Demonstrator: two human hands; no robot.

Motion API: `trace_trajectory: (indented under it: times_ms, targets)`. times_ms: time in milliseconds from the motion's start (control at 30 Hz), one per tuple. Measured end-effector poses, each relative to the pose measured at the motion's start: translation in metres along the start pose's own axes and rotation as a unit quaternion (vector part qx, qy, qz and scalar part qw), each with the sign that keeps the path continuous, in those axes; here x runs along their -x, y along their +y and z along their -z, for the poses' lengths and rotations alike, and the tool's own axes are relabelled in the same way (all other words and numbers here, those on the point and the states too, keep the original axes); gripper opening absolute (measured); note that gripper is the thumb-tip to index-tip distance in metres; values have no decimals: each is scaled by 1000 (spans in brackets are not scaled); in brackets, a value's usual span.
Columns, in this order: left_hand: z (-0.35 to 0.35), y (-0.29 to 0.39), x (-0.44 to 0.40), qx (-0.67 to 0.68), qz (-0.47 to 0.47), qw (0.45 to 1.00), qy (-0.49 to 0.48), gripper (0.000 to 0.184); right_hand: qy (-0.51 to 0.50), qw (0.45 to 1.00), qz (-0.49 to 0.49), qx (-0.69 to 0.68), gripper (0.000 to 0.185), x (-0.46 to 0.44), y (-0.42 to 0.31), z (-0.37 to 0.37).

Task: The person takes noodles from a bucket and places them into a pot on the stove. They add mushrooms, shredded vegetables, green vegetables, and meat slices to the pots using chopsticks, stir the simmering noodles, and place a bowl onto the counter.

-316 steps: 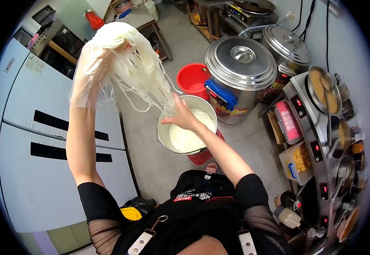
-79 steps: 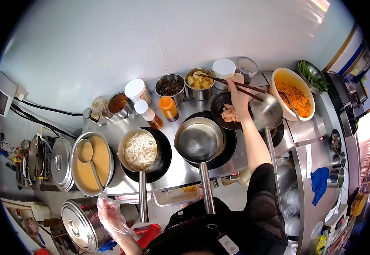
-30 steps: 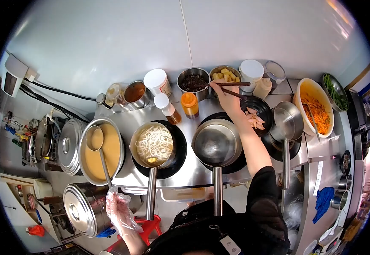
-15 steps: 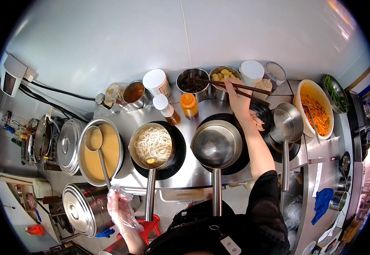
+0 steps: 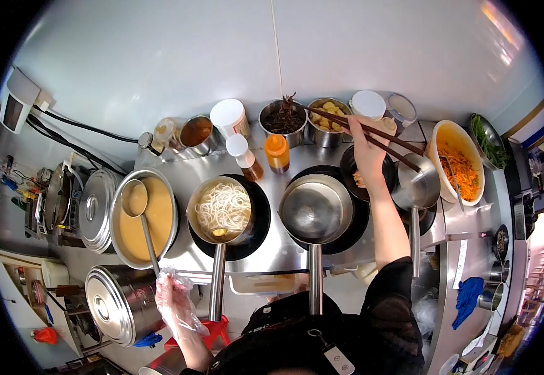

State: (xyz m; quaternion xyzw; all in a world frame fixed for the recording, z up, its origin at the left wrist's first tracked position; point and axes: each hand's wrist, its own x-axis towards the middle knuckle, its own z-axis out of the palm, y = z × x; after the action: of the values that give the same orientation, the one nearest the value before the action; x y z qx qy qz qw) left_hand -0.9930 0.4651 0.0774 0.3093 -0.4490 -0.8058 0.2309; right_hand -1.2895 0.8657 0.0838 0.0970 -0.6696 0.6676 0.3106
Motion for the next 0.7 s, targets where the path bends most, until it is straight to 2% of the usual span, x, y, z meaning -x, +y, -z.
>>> trace_trajectory:
  times_ms: [233,300,367,433,500,600,700]
  targets:
    - [4,-1,-2,14,0,1000,-7,13,-7,994,33,106,18,2,-76,14]
    - [6,1,-2,21,8,1000,-4,14,2,997,16,74,19,13,-108,13]
    - [7,3,-1,21,11,1000,1,16,-37,983,94,150,21,20,-126,26]
    - [11,5,-2,27,15,1000,3,18,-44,977,99,183,22,34,-146,35]
    - [14,10,0,21,12,1000,10,21,-60,978,112,167,19,51,-165,37]
    - [20,19,3,49,5,998,-41,21,-73,983,130,106,17,84,-180,24]
    - [30,26,3,49,0,997,-55,18,-125,986,67,85,11,117,-175,3]
